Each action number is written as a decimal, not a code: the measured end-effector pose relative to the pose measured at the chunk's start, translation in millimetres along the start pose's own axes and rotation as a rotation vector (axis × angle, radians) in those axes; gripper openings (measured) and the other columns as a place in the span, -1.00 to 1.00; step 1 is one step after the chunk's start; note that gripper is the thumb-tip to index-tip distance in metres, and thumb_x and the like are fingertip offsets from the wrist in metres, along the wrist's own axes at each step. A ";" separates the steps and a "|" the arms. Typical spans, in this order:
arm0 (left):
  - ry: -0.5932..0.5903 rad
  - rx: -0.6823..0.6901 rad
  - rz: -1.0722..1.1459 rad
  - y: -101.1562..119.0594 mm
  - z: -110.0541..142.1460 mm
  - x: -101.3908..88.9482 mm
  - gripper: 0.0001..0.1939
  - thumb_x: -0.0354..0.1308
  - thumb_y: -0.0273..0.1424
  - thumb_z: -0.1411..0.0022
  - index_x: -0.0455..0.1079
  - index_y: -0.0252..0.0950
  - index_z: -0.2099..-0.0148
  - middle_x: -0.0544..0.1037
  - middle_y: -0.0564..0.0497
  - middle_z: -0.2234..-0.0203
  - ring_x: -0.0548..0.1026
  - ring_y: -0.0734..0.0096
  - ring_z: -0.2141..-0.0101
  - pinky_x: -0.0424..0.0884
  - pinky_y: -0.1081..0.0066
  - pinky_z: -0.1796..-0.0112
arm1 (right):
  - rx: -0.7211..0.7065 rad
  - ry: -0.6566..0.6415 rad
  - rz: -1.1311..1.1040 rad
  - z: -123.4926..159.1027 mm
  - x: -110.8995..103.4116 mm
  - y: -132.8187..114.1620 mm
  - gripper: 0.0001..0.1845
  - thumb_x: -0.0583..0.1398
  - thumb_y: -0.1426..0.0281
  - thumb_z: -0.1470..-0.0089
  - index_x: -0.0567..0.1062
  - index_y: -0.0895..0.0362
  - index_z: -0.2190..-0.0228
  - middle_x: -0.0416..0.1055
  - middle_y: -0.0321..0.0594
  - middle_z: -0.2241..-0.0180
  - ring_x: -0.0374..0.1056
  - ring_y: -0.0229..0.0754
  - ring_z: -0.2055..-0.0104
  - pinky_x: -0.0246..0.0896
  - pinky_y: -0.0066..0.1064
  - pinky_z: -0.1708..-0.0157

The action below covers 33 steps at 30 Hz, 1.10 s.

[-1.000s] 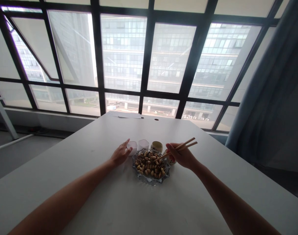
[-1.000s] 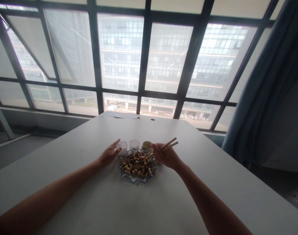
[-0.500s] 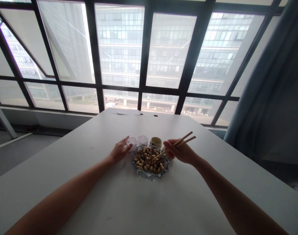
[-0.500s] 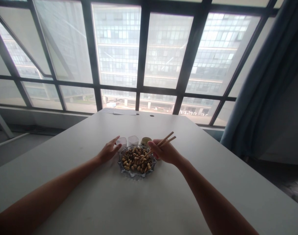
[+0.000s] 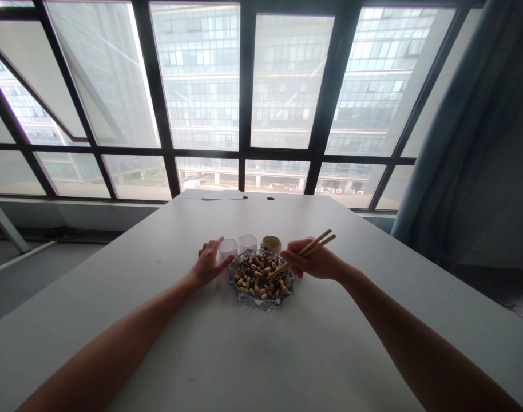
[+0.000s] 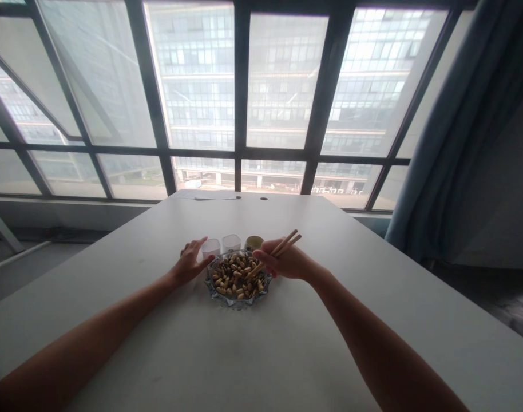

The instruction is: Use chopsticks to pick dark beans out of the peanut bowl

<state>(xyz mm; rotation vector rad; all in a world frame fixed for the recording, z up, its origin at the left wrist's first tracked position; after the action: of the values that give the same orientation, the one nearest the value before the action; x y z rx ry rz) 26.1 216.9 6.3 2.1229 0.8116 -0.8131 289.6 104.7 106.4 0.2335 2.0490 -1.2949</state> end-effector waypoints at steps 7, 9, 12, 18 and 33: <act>0.007 0.043 0.044 3.8 -0.5 -2.2 -0.27 0.05 0.03 -0.26 0.21 -0.37 -0.28 0.45 -0.28 -0.03 0.44 0.05 0.01 0.36 0.09 -0.04 | 0.005 0.068 0.028 3.0 -10.7 -2.8 -0.40 0.06 -0.09 -0.24 0.36 0.14 0.55 0.37 -0.26 0.68 0.31 -0.27 0.67 0.19 -0.50 0.67; -0.022 0.006 0.031 4.0 -0.5 -2.7 -0.26 0.03 0.04 -0.26 0.20 -0.37 -0.30 0.51 -0.25 0.05 0.49 0.09 0.09 0.40 0.12 0.02 | 0.001 0.064 0.045 3.1 -9.5 -5.7 -0.39 0.04 -0.10 -0.24 0.35 0.14 0.55 0.36 -0.26 0.68 0.30 -0.28 0.66 0.18 -0.50 0.66; -0.037 -0.054 -0.018 3.3 -0.3 -5.0 -0.27 0.02 0.05 -0.27 0.19 -0.34 -0.30 0.57 -0.16 0.23 0.54 0.09 0.16 0.42 0.14 0.07 | -0.009 0.031 0.085 3.0 -5.7 -10.3 -0.38 0.04 -0.12 -0.23 0.34 0.14 0.56 0.35 -0.26 0.68 0.29 -0.29 0.65 0.15 -0.50 0.65; -0.047 -0.047 -0.087 6.3 0.1 -5.2 -0.30 0.11 -0.03 -0.24 0.18 -0.30 -0.30 0.58 -0.19 0.14 0.54 0.06 0.09 0.41 0.15 0.05 | -0.009 0.152 0.134 8.6 -24.1 -20.3 -0.32 0.00 -0.18 -0.20 0.35 0.13 0.60 0.33 -0.25 0.71 0.27 -0.28 0.70 0.16 -0.49 0.69; -0.088 -0.030 -0.064 10.1 0.5 -5.3 -0.31 0.12 -0.13 -0.24 0.11 -0.30 -0.32 0.54 -0.20 0.06 0.54 0.08 0.08 0.43 0.21 0.08 | -0.062 0.088 0.128 -1.6 6.6 -12.3 -0.36 -0.02 -0.17 -0.22 0.28 0.09 0.58 0.29 -0.31 0.70 0.22 -0.29 0.68 0.10 -0.49 0.67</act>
<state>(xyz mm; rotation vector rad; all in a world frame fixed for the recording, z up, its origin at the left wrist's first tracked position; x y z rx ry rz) 30.3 209.4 13.8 2.0287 0.8445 -0.9154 278.0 98.8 111.5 0.3929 2.1078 -1.1592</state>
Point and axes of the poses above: each hand's wrist, its own z-axis away from the middle knuckle, its own x-axis out of the palm, y = z × x, the point moved 6 cm from there along -z, towards the middle knuckle
